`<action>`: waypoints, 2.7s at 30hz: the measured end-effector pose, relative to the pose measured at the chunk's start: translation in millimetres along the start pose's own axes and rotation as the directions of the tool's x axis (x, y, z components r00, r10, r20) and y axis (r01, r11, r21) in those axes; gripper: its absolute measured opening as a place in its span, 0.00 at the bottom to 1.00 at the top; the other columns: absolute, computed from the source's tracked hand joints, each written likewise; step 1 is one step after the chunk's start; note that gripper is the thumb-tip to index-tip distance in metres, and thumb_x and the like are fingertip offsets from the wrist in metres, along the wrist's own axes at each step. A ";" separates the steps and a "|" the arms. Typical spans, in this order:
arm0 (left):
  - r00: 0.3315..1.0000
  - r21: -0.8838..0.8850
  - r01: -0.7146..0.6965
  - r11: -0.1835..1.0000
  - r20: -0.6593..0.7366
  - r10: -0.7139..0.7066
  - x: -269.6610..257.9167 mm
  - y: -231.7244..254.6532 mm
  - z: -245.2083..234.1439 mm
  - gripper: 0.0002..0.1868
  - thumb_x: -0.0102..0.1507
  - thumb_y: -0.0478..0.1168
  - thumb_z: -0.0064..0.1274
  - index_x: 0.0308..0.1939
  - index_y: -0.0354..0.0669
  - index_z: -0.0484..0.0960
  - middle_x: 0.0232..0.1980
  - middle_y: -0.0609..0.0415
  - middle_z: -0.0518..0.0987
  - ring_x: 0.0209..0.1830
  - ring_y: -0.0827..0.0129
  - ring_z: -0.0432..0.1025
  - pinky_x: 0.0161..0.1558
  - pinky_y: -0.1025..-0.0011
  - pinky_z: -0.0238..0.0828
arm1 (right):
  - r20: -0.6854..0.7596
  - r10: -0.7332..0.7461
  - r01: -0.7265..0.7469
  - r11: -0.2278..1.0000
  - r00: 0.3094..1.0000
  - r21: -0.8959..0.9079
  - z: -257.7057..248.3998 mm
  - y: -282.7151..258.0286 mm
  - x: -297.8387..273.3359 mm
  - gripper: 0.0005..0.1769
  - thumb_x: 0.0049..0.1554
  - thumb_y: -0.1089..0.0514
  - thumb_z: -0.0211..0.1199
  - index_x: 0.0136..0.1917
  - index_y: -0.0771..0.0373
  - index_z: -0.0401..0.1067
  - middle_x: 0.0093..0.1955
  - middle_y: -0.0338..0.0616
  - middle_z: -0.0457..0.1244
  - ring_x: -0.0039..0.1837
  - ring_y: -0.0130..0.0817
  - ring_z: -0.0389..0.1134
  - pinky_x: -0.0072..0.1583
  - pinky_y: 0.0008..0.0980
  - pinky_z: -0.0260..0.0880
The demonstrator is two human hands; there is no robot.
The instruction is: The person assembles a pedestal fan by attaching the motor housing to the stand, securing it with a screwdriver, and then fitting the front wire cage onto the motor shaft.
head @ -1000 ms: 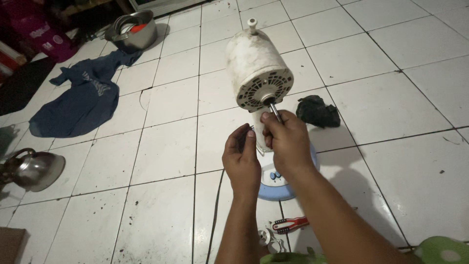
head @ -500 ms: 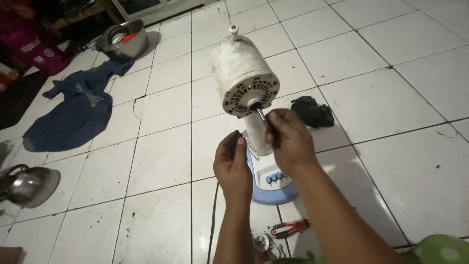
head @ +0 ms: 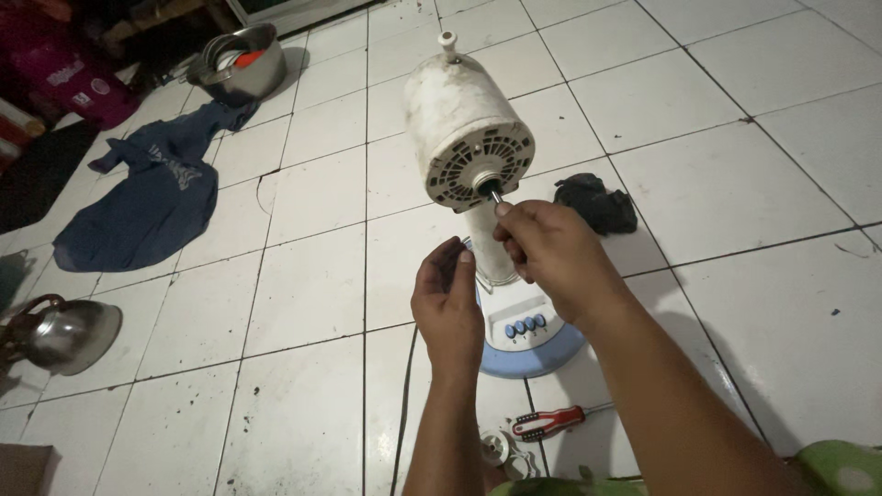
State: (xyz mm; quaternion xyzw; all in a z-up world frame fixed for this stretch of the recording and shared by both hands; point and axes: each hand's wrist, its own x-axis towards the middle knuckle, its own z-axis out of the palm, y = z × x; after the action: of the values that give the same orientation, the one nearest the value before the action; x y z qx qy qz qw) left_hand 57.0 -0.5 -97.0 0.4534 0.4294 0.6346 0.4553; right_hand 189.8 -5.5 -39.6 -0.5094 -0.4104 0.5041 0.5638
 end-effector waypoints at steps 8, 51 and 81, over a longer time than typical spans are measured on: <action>0.999 0.017 0.028 0.999 -0.017 -0.028 0.3 2.5 -0.9 0.19 0.66 0.40 0.55 0.56 0.28 0.79 0.55 0.42 0.83 0.55 0.65 0.77 0.57 0.70 0.73 | 0.020 0.017 -0.018 0.998 1.000 0.055 -1.4 -0.4 -0.8 0.19 0.64 0.50 0.58 0.39 0.67 0.72 0.29 0.36 0.58 0.30 0.23 0.54 0.33 0.25 0.55; 0.998 0.074 0.059 0.996 -0.013 -0.058 -0.6 2.9 -0.7 0.21 0.65 0.43 0.56 0.57 0.30 0.80 0.54 0.43 0.84 0.53 0.66 0.77 0.54 0.70 0.73 | -0.012 0.058 -0.058 0.998 0.998 -0.016 5.1 -0.5 -5.4 0.19 0.64 0.48 0.58 0.40 0.65 0.72 0.30 0.36 0.59 0.31 0.23 0.55 0.33 0.24 0.55; 0.981 0.245 0.178 0.953 0.026 -0.190 2.2 5.8 4.6 0.28 0.61 0.51 0.57 0.61 0.40 0.79 0.57 0.46 0.83 0.54 0.62 0.78 0.52 0.66 0.75 | -0.457 -0.199 -0.070 0.859 0.867 -0.507 -64.6 -53.3 0.3 0.16 0.72 0.52 0.50 0.46 0.61 0.68 0.37 0.39 0.59 0.37 0.27 0.57 0.41 0.31 0.58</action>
State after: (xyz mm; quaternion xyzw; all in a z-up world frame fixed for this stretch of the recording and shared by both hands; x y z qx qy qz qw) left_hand 59.9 0.9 -90.0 0.4789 0.5322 0.5213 0.4644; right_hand 260.8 -14.2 3.8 -0.7364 -0.3879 0.2110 0.5125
